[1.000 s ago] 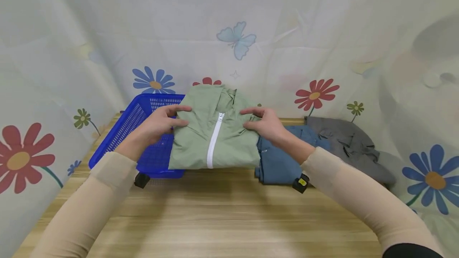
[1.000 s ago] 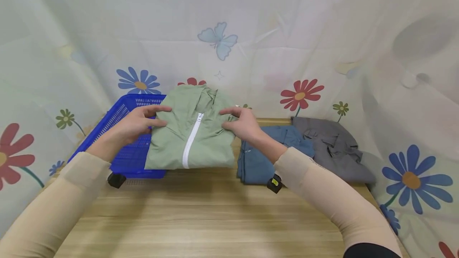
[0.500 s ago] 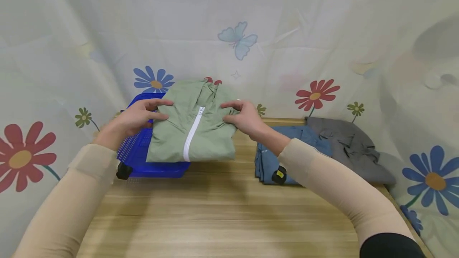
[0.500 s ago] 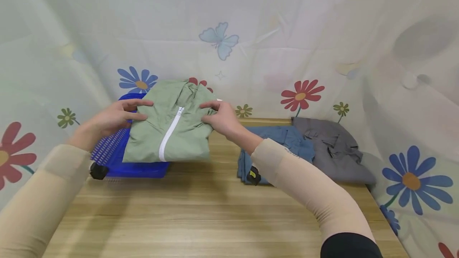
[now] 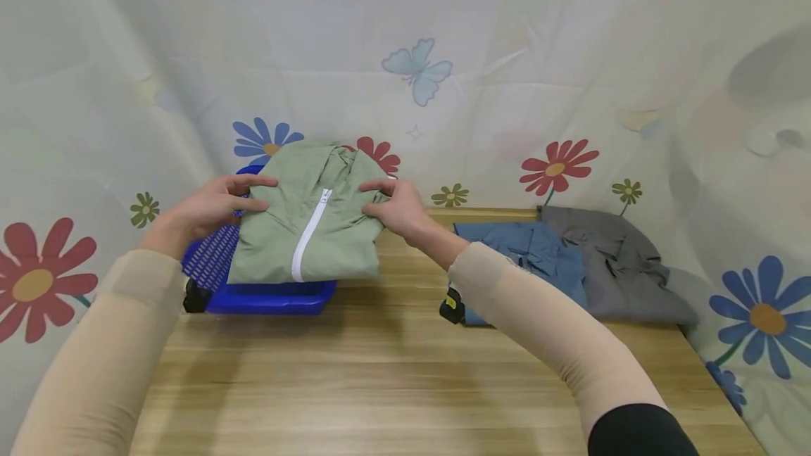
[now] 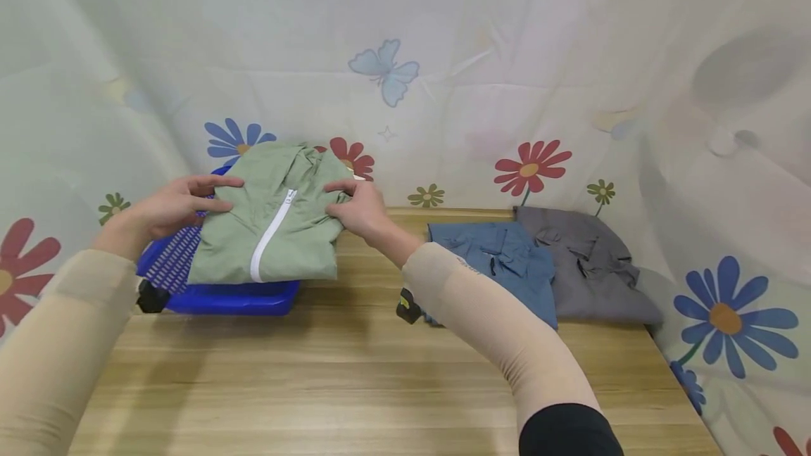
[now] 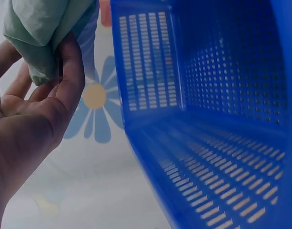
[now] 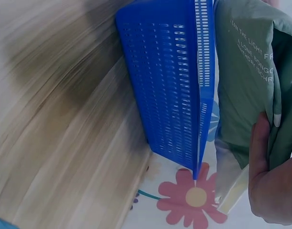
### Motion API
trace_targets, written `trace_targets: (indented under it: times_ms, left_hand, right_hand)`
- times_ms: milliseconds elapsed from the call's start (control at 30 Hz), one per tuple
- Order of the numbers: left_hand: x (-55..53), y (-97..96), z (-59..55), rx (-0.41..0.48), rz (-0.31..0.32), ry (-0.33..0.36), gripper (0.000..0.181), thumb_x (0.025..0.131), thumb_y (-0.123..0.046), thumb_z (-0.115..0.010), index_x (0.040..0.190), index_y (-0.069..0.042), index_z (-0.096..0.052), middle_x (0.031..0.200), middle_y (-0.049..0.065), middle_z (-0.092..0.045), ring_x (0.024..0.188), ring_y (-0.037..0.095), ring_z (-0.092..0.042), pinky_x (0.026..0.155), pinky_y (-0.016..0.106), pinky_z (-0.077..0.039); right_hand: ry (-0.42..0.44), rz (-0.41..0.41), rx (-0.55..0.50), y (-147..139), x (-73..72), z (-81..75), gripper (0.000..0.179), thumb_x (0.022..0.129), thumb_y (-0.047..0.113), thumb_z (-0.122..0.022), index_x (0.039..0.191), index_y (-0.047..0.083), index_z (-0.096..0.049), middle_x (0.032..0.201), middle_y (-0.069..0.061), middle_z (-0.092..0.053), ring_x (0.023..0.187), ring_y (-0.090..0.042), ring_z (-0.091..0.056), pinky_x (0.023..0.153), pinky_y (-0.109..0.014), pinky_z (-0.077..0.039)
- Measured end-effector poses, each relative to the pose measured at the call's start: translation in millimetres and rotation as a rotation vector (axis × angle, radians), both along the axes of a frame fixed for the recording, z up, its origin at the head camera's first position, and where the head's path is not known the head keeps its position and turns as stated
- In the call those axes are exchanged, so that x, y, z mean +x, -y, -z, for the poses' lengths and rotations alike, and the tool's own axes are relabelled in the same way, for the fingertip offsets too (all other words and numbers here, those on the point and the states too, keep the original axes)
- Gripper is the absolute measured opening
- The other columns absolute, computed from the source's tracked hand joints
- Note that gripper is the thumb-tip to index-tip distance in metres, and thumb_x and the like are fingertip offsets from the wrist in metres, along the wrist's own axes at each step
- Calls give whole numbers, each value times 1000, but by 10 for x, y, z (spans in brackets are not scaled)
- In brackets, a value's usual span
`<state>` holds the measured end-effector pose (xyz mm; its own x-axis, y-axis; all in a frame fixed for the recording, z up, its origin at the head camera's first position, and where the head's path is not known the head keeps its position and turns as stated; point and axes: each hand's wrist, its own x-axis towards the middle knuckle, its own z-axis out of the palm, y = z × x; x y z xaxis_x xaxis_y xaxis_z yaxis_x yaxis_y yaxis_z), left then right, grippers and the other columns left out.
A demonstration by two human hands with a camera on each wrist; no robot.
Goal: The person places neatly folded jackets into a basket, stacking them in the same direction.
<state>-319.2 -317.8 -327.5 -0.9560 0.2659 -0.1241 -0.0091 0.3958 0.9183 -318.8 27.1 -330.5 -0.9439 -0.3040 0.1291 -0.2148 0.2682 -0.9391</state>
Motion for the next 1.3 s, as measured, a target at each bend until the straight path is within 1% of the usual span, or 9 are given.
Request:
trace_targets:
  times_ms: [167, 300, 400, 533, 700, 867, 1033, 1200, 1300]
  left_hand:
    - [-28, 166, 29, -62, -20, 18, 62, 101, -20, -69, 156, -11, -42, 150, 16, -37, 116, 25, -51, 89, 36, -54]
    - [-47, 276, 46, -78, -31, 41, 63, 102, -19, -68, 157, -10, -40, 155, 19, -33, 115, 23, -53, 89, 37, -54]
    - [-49, 326, 49, -90, -30, 60, 63, 102, -19, -66, 158, -9, -38, 158, 22, -30, 112, 21, -56, 88, 37, -55]
    - [-67, 409, 88, -112, -25, 86, 64, 103, -18, -65, 159, -9, -36, 160, 24, -26, 112, 20, -56, 88, 36, -55]
    - [-80, 564, 156, -139, -37, 88, 64, 103, -17, -64, 159, -8, -34, 160, 26, -26, 107, 15, -59, 86, 37, -55]
    - [-73, 682, 212, -181, -34, 92, 64, 105, -19, -62, 160, -9, -32, 163, 29, -19, 121, 26, -52, 90, 41, -52]
    - [-56, 716, 231, -191, -33, 101, 64, 105, -16, -61, 160, -7, -30, 165, 31, -12, 134, 40, -39, 98, 50, -46]
    - [-36, 731, 226, -196, -29, 115, 65, 104, -15, -61, 160, -6, -29, 165, 32, -8, 139, 43, -32, 105, 58, -40]
    - [-34, 741, 220, -207, -23, 115, 66, 104, -16, -62, 160, -5, -29, 165, 32, -8, 140, 43, -32, 106, 56, -40]
  right_hand:
    - [10, -17, -31, 170, -21, 72, 34, 90, 0, -72, 124, 7, -74, 136, -8, -61, 80, -15, -56, 63, -24, -49]
    - [26, -11, -46, 311, -30, 110, 34, 89, -1, -72, 122, 5, -74, 120, -8, -66, 68, -13, -53, 58, -23, -47]
    - [31, 14, -49, 406, -45, 150, 33, 88, -2, -73, 121, 6, -75, 116, -7, -67, 73, -14, -52, 59, -23, -46]
    - [23, 56, -31, 526, -57, 225, 33, 87, -3, -74, 119, 8, -77, 125, -6, -66, 94, -15, -52, 62, -24, -45]
    - [36, 81, -51, 709, -33, 296, 32, 87, -3, -75, 117, 8, -77, 132, -7, -65, 104, -16, -53, 63, -24, -46]
    - [15, 96, -72, 850, -9, 359, 33, 83, -9, -75, 113, 5, -78, 127, -10, -68, 110, -10, -52, 72, -19, -47]
    - [13, 108, -45, 922, 8, 396, 33, 82, -9, -75, 112, 4, -79, 126, -11, -68, 111, -11, -54, 77, -20, -48]
    - [22, 141, 30, 967, 26, 424, 32, 83, -4, -79, 111, 10, -80, 124, -6, -70, 107, -10, -56, 76, -20, -49]
    - [22, 147, 42, 981, 32, 430, 32, 82, -3, -80, 111, 10, -80, 122, -6, -70, 103, -11, -56, 72, -21, -48]
